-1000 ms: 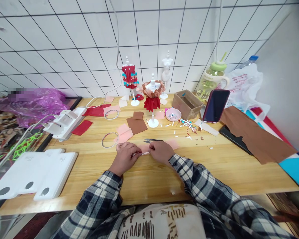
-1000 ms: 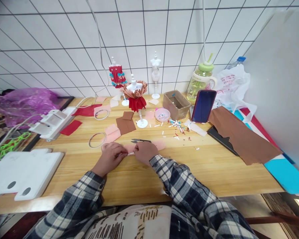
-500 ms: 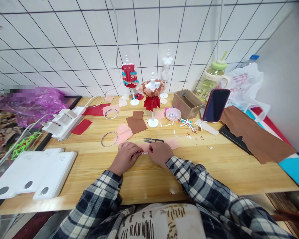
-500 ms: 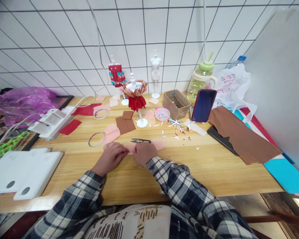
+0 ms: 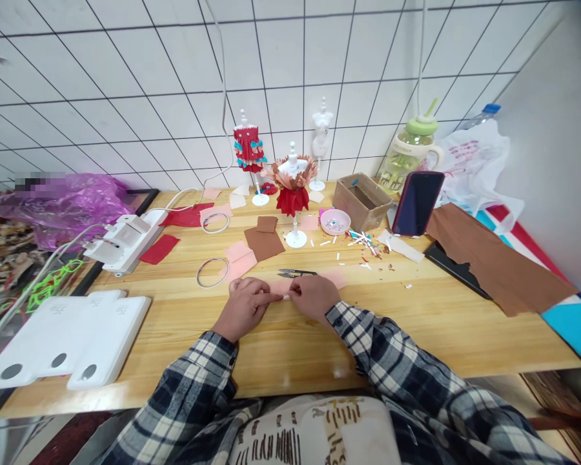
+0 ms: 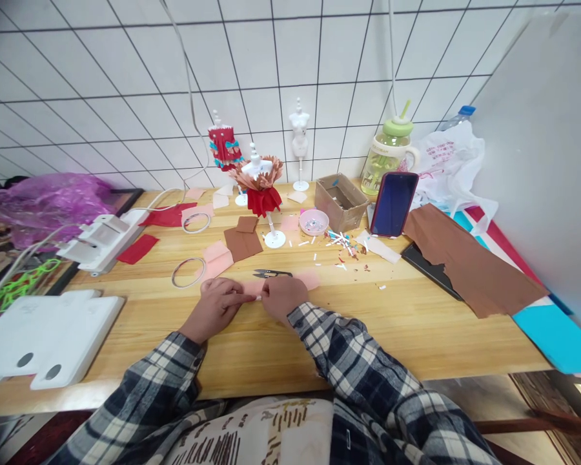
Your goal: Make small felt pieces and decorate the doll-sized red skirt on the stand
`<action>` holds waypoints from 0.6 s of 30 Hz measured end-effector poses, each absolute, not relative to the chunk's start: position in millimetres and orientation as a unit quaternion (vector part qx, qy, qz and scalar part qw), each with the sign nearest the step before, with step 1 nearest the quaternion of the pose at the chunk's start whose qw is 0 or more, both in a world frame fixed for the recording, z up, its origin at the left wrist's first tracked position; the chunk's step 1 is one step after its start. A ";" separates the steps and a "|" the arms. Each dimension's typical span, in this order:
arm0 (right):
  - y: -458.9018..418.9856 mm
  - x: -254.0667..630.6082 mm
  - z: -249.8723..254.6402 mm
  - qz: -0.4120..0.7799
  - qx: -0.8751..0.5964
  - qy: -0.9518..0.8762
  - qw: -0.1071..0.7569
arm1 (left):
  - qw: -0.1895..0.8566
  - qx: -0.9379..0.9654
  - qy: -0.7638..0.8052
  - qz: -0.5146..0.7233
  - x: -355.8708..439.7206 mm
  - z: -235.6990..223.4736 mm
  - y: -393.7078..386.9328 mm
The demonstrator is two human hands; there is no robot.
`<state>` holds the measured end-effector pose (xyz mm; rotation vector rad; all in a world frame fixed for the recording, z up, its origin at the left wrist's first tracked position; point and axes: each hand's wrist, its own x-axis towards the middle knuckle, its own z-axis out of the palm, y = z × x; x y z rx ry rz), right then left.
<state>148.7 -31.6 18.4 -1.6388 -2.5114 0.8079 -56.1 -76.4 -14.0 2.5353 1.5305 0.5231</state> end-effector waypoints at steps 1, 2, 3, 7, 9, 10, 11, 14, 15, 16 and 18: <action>-30.2 151.5 18.9 0.274 -0.528 -0.803 0.023 | 0.068 0.841 0.508 0.173 -55.9 -13.4 -76.4; -29.0 154.3 19.0 0.287 -0.529 -0.798 0.029 | 0.069 0.841 0.508 0.173 -55.8 -13.0 -76.4; -27.9 156.9 18.7 0.298 -0.530 -0.793 0.035 | 0.069 0.841 0.508 0.172 -55.8 -12.8 -76.4; -26.7 164.1 13.9 0.324 -0.530 -0.782 0.049 | 0.068 0.843 0.506 0.168 -56.2 -13.5 -76.0; -27.6 165.0 11.5 0.327 -0.541 -0.773 0.052 | 0.067 0.844 0.505 0.167 -56.5 -14.0 -75.7; -28.2 164.8 10.7 0.324 -0.546 -0.771 0.052 | 0.066 0.844 0.505 0.167 -56.7 -14.2 -75.5; -28.7 164.5 10.2 0.318 -0.549 -0.771 0.051 | 0.066 0.844 0.505 0.167 -56.8 -14.3 -75.4; -29.5 162.9 9.7 0.300 -0.545 -0.782 0.046 | 0.069 0.845 0.504 0.164 -57.2 -14.2 -75.2; -29.6 162.4 9.6 0.294 -0.543 -0.785 0.046 | 0.070 0.845 0.504 0.165 -57.3 -14.1 -75.2; -29.8 162.0 9.5 0.289 -0.541 -0.788 0.045 | 0.071 0.845 0.503 0.167 -57.3 -14.0 -75.2; -30.0 161.3 8.9 0.279 -0.540 -0.793 0.043 | 0.071 0.845 0.503 0.170 -57.1 -13.8 -75.4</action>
